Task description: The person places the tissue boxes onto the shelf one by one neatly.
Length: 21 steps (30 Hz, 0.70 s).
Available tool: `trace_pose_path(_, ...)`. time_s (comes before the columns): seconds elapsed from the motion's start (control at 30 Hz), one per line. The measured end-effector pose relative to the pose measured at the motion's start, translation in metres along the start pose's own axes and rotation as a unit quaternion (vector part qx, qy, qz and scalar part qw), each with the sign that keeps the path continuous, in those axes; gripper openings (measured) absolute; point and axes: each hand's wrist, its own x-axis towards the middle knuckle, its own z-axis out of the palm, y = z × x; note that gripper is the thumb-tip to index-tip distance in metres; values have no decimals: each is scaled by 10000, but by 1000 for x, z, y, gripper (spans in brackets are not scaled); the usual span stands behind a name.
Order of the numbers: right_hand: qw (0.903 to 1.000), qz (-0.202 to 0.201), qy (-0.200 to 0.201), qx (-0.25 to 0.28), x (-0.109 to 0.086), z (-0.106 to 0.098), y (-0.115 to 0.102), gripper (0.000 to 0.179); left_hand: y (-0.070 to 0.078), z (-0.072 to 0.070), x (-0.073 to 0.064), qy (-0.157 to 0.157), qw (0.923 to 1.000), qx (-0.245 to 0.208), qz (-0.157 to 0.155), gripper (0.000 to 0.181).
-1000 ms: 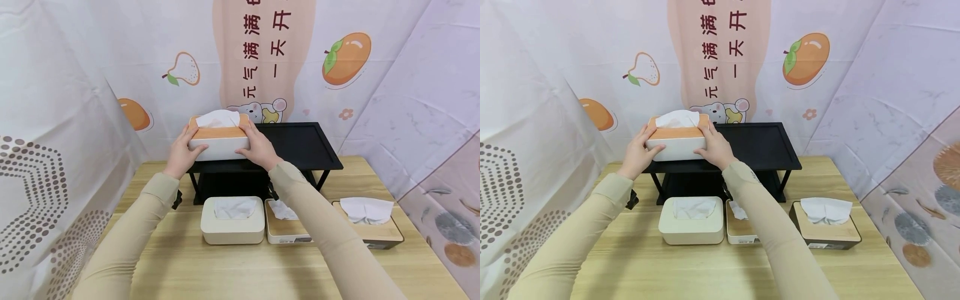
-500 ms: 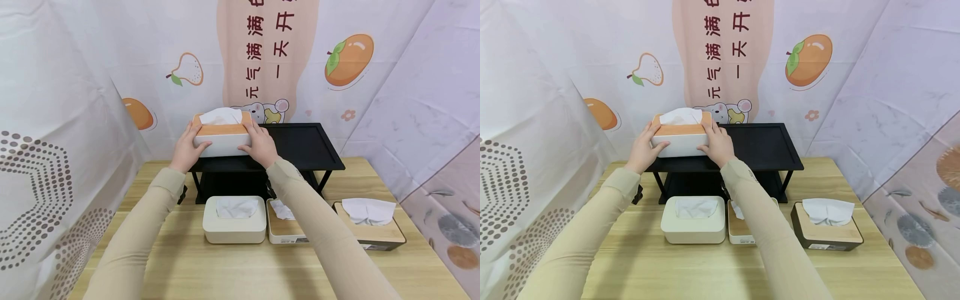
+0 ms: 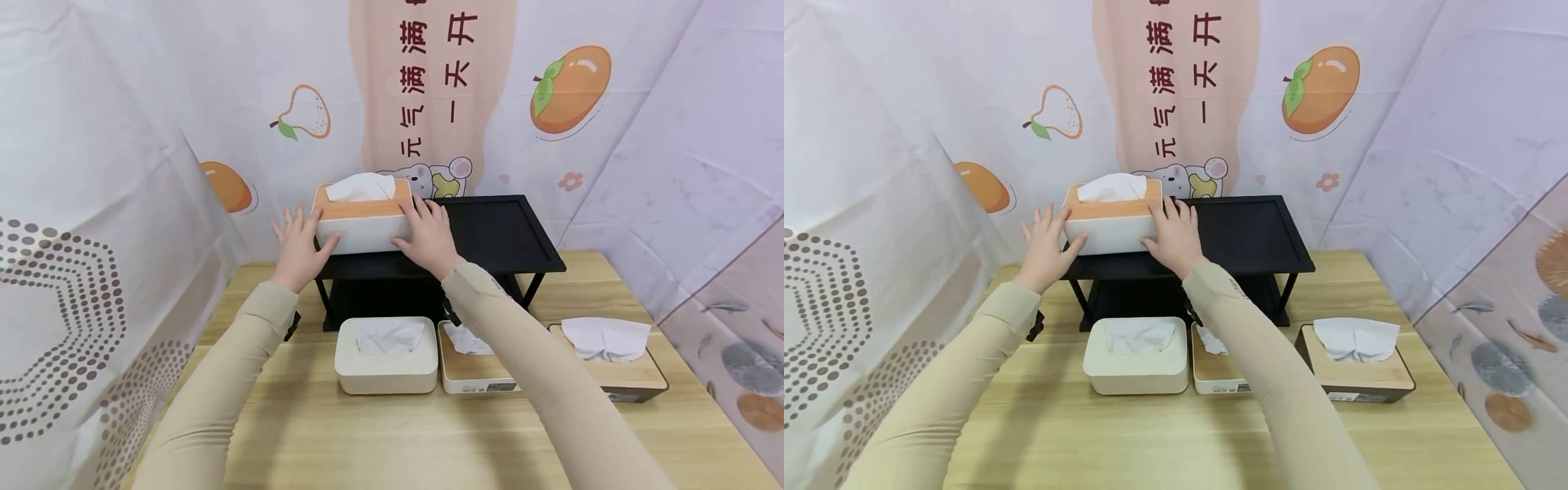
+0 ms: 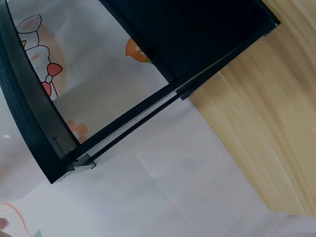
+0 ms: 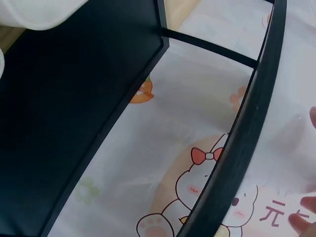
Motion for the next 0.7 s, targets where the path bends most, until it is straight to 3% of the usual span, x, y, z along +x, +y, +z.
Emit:
trace_pose_path(0.17, 9982, -491, 352, 30, -13, 1, 3, 65, 2, 1, -9, 534, 9980, -80, 338, 52)
trace_pose_path(0.47, 9910, -1040, 770, 343, -41, 12, 9, 53, 0, 7, -33, 727, 9957, -403, 417, 49)
trace_pose_path(0.7, 9818, -1419, 1047, 698, -64, 20, 14, 43, 0, 20, -53, 1146, 9883, -554, 844, 40)
